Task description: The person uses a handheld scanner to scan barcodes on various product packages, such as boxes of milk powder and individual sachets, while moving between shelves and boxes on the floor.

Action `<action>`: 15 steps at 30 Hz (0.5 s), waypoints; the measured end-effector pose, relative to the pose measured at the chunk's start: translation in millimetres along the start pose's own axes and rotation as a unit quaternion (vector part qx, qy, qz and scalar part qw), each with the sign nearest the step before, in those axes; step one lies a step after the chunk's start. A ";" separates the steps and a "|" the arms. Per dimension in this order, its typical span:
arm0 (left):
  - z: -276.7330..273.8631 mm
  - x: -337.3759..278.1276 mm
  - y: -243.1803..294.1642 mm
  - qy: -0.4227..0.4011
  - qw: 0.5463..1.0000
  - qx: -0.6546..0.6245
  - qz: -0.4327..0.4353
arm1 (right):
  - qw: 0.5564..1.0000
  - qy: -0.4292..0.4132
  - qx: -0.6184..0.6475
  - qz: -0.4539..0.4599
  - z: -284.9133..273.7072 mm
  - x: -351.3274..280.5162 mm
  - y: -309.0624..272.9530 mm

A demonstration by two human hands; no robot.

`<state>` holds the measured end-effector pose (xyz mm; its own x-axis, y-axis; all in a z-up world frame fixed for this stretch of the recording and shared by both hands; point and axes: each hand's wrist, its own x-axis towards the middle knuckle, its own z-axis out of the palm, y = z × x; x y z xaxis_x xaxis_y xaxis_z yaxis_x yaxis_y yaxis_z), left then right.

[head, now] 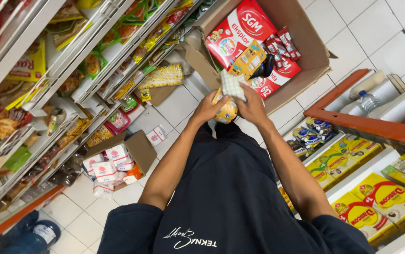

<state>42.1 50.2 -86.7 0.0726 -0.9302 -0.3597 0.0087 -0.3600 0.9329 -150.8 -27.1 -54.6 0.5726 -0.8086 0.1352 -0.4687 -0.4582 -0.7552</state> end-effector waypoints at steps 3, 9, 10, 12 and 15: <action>-7.4 4.5 19.1 -0.086 0.992 0.046 -0.077 | 0.998 0.053 0.010 -0.043 -14.2 -15.9 -27.8; -56.2 -40.6 16.4 -0.194 0.979 -0.058 -0.032 | 0.995 -0.020 -0.040 -0.090 -20.1 -29.0 -51.9; -61.7 -48.4 9.9 -0.179 0.982 -0.049 -0.041 | 0.993 -0.037 -0.064 -0.088 -16.0 -28.6 -49.1; -75.7 -55.3 -4.5 -0.147 0.987 -0.024 -0.054 | 0.987 -0.066 -0.112 -0.093 -2.6 -12.7 -36.4; -78.9 -60.1 -32.1 -0.157 0.978 -0.069 -0.122 | 0.995 0.050 -0.051 -0.066 7.2 3.5 -17.9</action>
<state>116.1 123.2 -93.7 -0.2578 -0.8019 -0.5389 0.1243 -0.5807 0.8046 -135.6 -19.1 -45.2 0.5670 -0.7686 0.2964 -0.4613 -0.5944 -0.6587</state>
